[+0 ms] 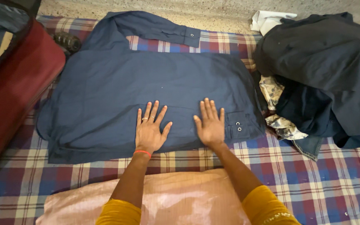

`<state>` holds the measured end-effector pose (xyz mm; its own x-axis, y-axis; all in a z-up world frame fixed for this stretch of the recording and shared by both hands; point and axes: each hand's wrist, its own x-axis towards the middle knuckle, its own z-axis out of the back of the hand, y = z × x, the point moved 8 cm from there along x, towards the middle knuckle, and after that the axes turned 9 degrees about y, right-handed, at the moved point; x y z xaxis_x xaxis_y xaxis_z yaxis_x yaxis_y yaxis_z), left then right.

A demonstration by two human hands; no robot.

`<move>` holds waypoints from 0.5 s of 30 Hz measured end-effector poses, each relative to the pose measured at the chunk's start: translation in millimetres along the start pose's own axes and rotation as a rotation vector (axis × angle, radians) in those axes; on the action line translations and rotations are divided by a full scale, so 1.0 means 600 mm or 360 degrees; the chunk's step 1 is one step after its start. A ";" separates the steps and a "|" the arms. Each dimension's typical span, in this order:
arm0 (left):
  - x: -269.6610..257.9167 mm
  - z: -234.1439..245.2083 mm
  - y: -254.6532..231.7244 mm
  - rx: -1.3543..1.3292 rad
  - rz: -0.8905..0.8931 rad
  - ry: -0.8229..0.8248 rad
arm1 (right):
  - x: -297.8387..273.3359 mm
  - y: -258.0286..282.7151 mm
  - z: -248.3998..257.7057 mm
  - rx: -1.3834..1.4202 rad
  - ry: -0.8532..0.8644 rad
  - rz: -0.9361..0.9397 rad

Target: The person buttons a dark blue shirt, then folds it neatly on a plaid bedsheet. The shirt is folded in half, then the sleeves and bottom are folded inward to create a compact rectangle.

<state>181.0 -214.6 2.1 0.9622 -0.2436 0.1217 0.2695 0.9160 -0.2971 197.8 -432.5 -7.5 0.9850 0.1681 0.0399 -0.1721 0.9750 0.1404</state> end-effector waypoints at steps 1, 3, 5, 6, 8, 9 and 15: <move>0.000 0.001 0.000 0.0005 0.0001 0.0006 | -0.001 -0.017 0.005 -0.0023 -0.0040 0.0000; 0.001 0.003 0.000 0.0017 0.0006 0.0015 | -0.003 -0.047 0.008 -0.0021 -0.0065 0.0006; 0.000 0.006 -0.001 -0.0011 -0.0008 -0.0018 | -0.006 -0.067 0.005 0.0008 -0.0105 -0.0009; -0.002 0.008 -0.002 -0.0025 -0.0015 -0.0033 | -0.011 -0.078 0.003 0.0035 -0.0131 -0.0030; 0.001 0.007 0.000 -0.0019 0.0003 -0.0001 | -0.013 -0.092 -0.002 0.0067 -0.0186 -0.0093; 0.001 0.005 -0.001 -0.0018 0.0011 0.0017 | -0.013 -0.098 -0.004 0.0070 -0.0208 -0.0133; -0.001 0.004 0.002 -0.0046 -0.0001 -0.0022 | -0.009 -0.032 -0.020 0.0035 -0.0569 -0.0635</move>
<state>180.9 -212.6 4.2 0.9614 -0.2398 0.1352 0.2716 0.9062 -0.3240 195.8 -450.5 -22.0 0.9080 -0.2784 0.3132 0.2103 0.9492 0.2341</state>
